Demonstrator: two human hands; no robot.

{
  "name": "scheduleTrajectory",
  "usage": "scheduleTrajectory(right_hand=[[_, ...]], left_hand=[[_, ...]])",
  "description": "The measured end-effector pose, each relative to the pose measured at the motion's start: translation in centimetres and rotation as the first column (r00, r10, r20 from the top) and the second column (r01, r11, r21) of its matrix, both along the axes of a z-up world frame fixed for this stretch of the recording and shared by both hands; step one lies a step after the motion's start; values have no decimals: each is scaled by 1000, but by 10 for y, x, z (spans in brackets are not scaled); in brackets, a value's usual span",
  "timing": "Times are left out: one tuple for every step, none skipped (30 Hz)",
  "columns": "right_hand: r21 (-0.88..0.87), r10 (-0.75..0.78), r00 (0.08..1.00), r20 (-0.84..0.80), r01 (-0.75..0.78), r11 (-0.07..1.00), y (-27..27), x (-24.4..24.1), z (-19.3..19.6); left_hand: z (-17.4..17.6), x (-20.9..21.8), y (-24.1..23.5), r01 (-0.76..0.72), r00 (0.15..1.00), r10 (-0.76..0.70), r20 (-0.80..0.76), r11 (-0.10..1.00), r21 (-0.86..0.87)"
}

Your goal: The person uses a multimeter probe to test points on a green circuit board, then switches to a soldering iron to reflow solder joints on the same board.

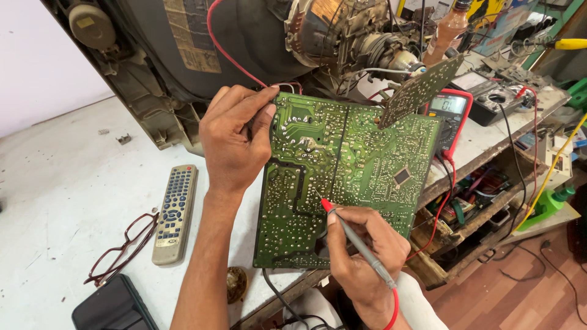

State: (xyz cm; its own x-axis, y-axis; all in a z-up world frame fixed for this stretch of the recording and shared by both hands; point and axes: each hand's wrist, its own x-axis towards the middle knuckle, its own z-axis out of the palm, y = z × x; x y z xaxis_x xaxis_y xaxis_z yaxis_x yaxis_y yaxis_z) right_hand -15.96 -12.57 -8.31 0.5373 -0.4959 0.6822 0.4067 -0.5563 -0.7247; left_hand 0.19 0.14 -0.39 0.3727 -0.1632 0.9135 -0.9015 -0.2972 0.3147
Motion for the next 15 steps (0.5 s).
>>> scheduleTrajectory(right_hand=[[-2, -3, 1000, -1, 3, 1000, 0, 0, 0], [-3, -5, 1000, -2, 5, 1000, 0, 0, 0], [-4, -8, 1000, -3, 8, 1000, 0, 0, 0], [5, -5, 1000, 4, 5, 1000, 1, 0, 0], [14, -2, 1000, 12, 2, 1000, 1, 0, 1], [23, 1, 1000, 17, -2, 1000, 1, 0, 1], [20, 0, 1000, 12, 0, 1000, 1, 1, 1], [18, -1, 1000, 6, 1, 1000, 1, 0, 0], [15, -3, 1000, -1, 3, 1000, 1, 0, 0], [9, -4, 1000, 1, 4, 1000, 1, 0, 0], [3, -5, 1000, 2, 5, 1000, 0, 0, 0], [-3, -5, 1000, 3, 5, 1000, 1, 0, 0], [4, -5, 1000, 8, 5, 1000, 1, 0, 0], [11, -5, 1000, 12, 5, 1000, 1, 1, 1], [17, -5, 1000, 17, 5, 1000, 1, 1, 1]], left_hand=[[0, 0, 0, -1, 1000, 1, 1, 1000, 1], [0, 0, -1, -3, 1000, 3, 2, 1000, 3], [0, 0, -1, -4, 1000, 4, 3, 1000, 4], [0, 0, 0, -3, 1000, 3, 3, 1000, 4], [1, -1, 0, -3, 1000, 2, 4, 1000, 4], [1, -1, 0, -2, 1000, 2, 3, 1000, 4], [1, 0, 0, -2, 1000, 2, 6, 1000, 4], [1, 0, 0, -3, 1000, 3, 9, 1000, 5], [1, 0, 0, -3, 1000, 3, 11, 1000, 6], [0, 0, 0, -3, 1000, 3, 3, 1000, 4], [0, 0, -1, -3, 1000, 3, -5, 1000, 2], [0, -1, 0, -4, 1000, 4, -13, 1000, 2], [1, -1, 0, -4, 1000, 4, -6, 1000, 3], [1, 0, 0, -4, 1000, 4, 2, 1000, 3], [1, 0, 0, -3, 1000, 3, 10, 1000, 4]])
